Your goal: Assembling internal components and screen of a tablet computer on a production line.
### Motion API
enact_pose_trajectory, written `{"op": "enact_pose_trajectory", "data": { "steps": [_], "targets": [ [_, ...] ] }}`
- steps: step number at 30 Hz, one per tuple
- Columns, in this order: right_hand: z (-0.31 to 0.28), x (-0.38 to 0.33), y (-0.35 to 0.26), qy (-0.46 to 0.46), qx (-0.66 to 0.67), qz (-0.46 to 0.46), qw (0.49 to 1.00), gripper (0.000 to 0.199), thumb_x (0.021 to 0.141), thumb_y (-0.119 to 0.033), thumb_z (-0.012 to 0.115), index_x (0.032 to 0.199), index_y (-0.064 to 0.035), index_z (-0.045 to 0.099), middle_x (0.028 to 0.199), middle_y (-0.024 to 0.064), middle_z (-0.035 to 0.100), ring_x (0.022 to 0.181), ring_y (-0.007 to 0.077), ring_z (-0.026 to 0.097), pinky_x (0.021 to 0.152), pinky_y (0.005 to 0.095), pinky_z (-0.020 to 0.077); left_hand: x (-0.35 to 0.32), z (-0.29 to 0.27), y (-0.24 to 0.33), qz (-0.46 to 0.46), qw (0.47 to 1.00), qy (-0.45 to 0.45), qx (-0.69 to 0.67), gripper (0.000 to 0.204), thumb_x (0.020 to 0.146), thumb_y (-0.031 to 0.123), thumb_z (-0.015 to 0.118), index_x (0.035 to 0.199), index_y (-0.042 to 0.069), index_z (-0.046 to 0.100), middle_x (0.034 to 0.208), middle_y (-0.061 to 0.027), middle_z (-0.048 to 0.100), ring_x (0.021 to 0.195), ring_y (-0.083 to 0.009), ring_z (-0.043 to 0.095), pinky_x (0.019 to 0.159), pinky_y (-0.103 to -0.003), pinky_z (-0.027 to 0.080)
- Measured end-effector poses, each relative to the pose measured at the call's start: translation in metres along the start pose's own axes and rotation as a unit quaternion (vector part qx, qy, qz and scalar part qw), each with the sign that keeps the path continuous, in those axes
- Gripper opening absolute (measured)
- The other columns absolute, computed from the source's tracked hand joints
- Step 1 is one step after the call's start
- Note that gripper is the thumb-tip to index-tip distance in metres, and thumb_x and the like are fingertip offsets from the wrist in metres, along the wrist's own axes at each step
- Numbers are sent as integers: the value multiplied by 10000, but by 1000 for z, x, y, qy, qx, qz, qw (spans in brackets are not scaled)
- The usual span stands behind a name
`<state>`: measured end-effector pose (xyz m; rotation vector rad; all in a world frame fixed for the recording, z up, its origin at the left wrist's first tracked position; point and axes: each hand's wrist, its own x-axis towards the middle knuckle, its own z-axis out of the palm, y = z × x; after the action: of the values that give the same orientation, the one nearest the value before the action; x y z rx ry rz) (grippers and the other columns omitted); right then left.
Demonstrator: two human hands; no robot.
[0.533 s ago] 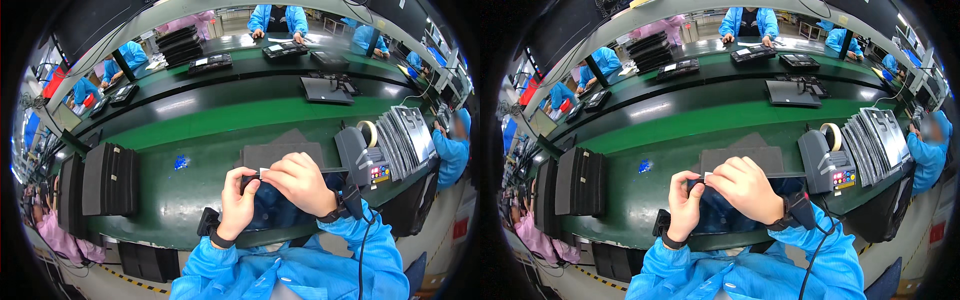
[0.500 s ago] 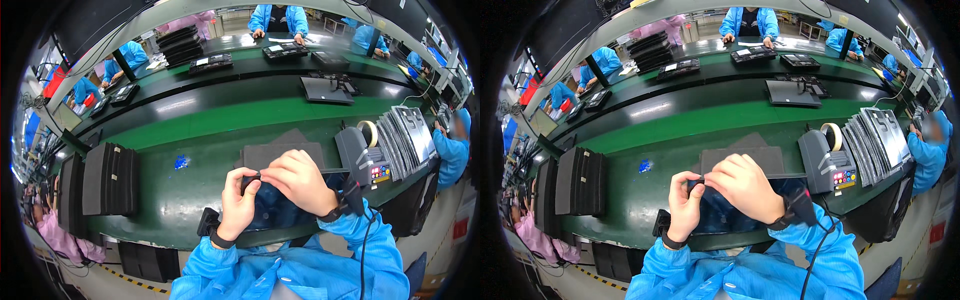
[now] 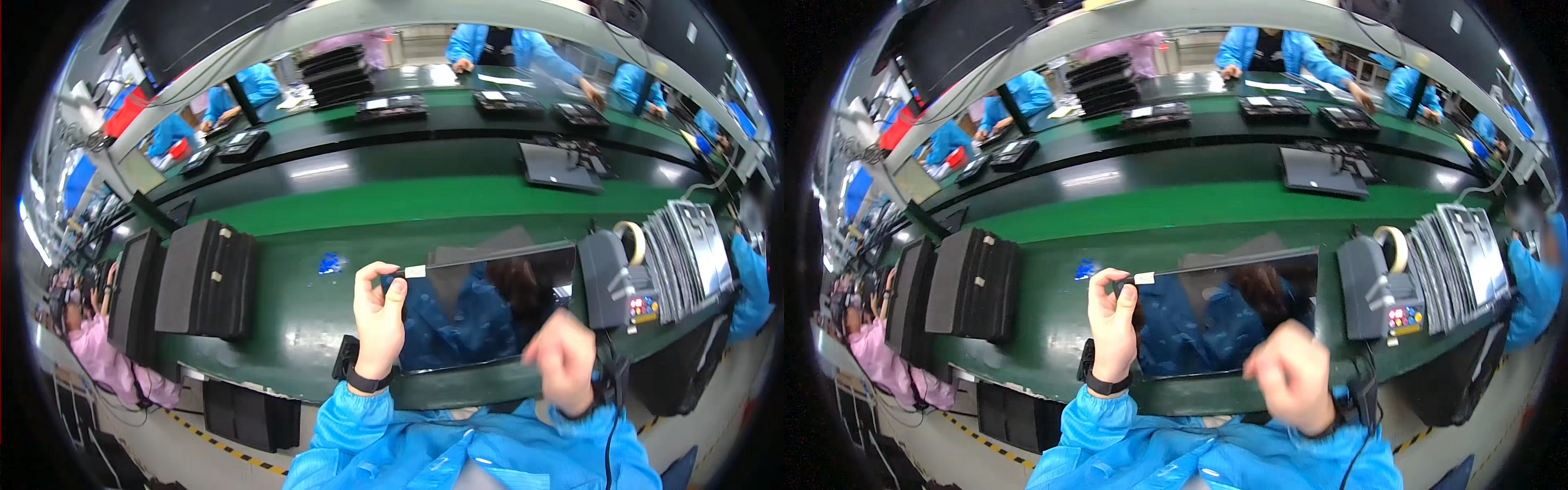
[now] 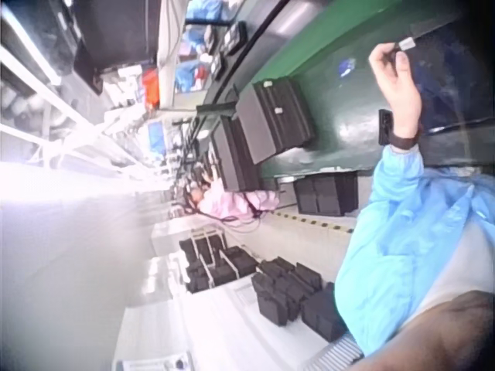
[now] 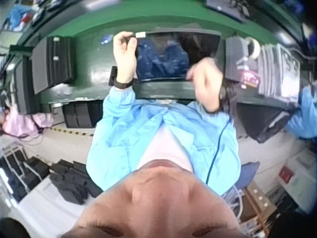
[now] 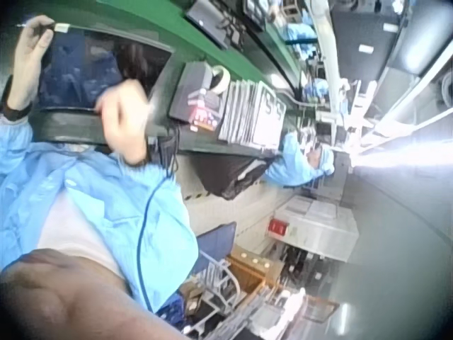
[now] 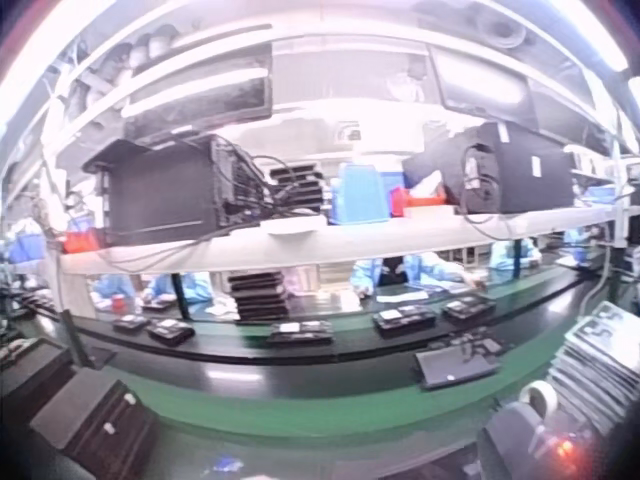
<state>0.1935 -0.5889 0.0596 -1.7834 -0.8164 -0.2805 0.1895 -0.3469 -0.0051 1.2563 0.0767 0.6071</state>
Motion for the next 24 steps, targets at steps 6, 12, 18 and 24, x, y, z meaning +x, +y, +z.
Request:
{"op": "enact_pose_trajectory", "data": {
  "steps": [6, 12, 18, 24],
  "targets": [
    [43, -81, 48, -137, 263, 416, 859, 317, 891, -162, 631, 1123, 19, 514, 919, 120, 659, 805, 166, 633, 762, 309, 509, 18, -8, -7, -40, 994, 87, -49, 205, 941, 168, 567, 1116, 127, 467, 642, 48, 480, 490, -30, 402, 423, -196, 291],
    [87, -47, 69, 180, 317, 279, 888, 166, 928, -111, 566, 1044, 5, 539, 956, 11, 582, 895, 98, 529, 828, 276, 448, 8, 7, -19, -131, 976, 154, -83, 215, 942, 217, 562, 1119, 146, 464, 604, 30, 484, 436, -71, 437, 373, -214, 295],
    [87, -15, 59, 251, 272, 236, 899, 173, 965, -138, 506, 1006, 14, 577, 908, 6, 583, 826, 97, 496, 746, 251, 421, -4, 2, -49, -145, 962, 198, -117, 205, 942, 204, 564, 1115, 125, 489, 777, 39, 522, 525, -67, 469, 431, -211, 365],
    [86, -13, 62, 211, 247, 258, 910, 225, 969, -157, 514, 1075, 31, 577, 986, 23, 602, 892, 105, 514, 807, 259, 430, -11, 0, -51, -149, 961, 208, -105, 218, 945, 205, 564, 1134, 109, 515, 877, 46, 530, 695, -54, 497, 581, -205, 429]
  ]
}}
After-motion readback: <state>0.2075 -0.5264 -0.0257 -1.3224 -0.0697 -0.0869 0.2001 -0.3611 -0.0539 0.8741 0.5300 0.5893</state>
